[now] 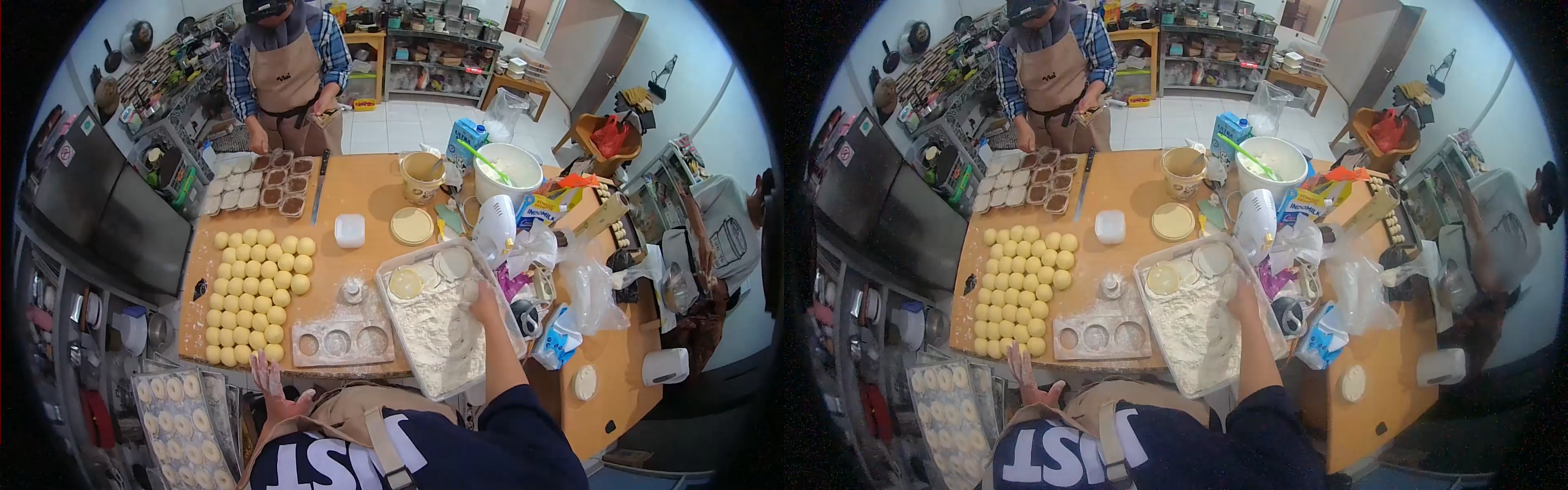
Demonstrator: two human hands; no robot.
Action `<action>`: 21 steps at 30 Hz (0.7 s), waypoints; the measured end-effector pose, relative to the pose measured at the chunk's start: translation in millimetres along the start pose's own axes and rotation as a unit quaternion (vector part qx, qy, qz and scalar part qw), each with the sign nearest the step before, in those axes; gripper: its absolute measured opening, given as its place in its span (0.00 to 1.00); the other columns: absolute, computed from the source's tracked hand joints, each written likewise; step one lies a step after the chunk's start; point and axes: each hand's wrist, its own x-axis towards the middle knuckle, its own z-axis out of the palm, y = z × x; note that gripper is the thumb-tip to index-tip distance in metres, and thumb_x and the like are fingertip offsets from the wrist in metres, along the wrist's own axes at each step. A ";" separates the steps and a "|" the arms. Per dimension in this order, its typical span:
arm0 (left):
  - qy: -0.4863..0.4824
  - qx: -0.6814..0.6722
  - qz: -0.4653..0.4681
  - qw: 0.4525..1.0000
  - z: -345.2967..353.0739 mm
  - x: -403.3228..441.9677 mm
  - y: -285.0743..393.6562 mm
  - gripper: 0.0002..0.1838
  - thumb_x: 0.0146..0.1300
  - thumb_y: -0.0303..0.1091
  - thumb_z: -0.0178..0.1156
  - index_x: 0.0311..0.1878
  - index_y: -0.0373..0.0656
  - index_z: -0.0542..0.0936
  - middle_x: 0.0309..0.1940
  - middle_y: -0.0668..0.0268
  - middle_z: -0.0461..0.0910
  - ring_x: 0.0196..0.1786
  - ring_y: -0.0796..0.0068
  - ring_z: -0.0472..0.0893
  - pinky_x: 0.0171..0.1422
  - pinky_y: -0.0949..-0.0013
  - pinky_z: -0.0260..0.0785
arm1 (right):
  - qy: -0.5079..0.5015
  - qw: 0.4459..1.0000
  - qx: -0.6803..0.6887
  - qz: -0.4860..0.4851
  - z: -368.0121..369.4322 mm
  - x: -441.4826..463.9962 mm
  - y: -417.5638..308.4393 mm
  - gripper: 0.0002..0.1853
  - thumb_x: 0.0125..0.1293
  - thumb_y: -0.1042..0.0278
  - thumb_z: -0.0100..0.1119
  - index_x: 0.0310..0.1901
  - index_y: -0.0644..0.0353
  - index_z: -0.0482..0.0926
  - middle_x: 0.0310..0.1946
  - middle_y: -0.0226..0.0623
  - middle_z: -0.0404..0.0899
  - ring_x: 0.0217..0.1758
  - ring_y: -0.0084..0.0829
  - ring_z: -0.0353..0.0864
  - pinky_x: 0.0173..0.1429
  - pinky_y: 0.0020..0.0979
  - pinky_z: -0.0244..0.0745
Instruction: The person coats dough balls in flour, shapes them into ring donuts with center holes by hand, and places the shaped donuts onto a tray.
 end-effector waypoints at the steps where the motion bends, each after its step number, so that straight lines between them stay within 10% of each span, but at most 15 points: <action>1: -0.005 0.001 -0.004 1.000 -0.8 0.4 0.5 0.50 0.54 0.63 0.61 0.73 0.46 0.52 0.72 0.45 0.48 0.74 0.38 0.45 0.73 0.39 0.39 | -0.012 1.000 -0.006 0.010 -1.6 0.9 -3.0 0.28 0.47 0.76 0.60 0.54 0.65 0.70 0.50 0.56 0.74 0.57 0.55 0.71 0.60 0.44 0.67; 12: -0.031 0.029 -0.096 0.994 -23.2 4.9 -6.4 0.50 0.51 0.58 0.66 0.72 0.45 0.53 0.72 0.43 0.46 0.73 0.36 0.44 0.72 0.38 0.40 | -0.023 0.996 -0.087 0.004 -51.4 -5.1 -70.2 0.29 0.49 0.77 0.60 0.57 0.63 0.70 0.54 0.50 0.73 0.59 0.49 0.71 0.63 0.44 0.66; 14: -0.057 0.043 -0.148 0.986 -30.7 7.5 -15.1 0.50 0.51 0.57 0.67 0.72 0.46 0.54 0.73 0.44 0.43 0.74 0.37 0.42 0.73 0.39 0.39 | 0.065 0.990 -0.109 -0.061 -31.5 6.5 -75.9 0.29 0.50 0.73 0.64 0.57 0.63 0.70 0.55 0.51 0.73 0.60 0.50 0.70 0.64 0.43 0.65; 21: -0.131 0.113 -0.307 0.936 -67.8 -3.8 -89.1 0.43 0.50 0.50 0.68 0.69 0.51 0.63 0.73 0.45 0.41 0.73 0.35 0.42 0.73 0.41 0.42 | -0.089 0.956 0.109 -0.256 14.3 18.3 -238.1 0.29 0.50 0.70 0.68 0.56 0.62 0.72 0.57 0.51 0.71 0.63 0.50 0.67 0.67 0.42 0.62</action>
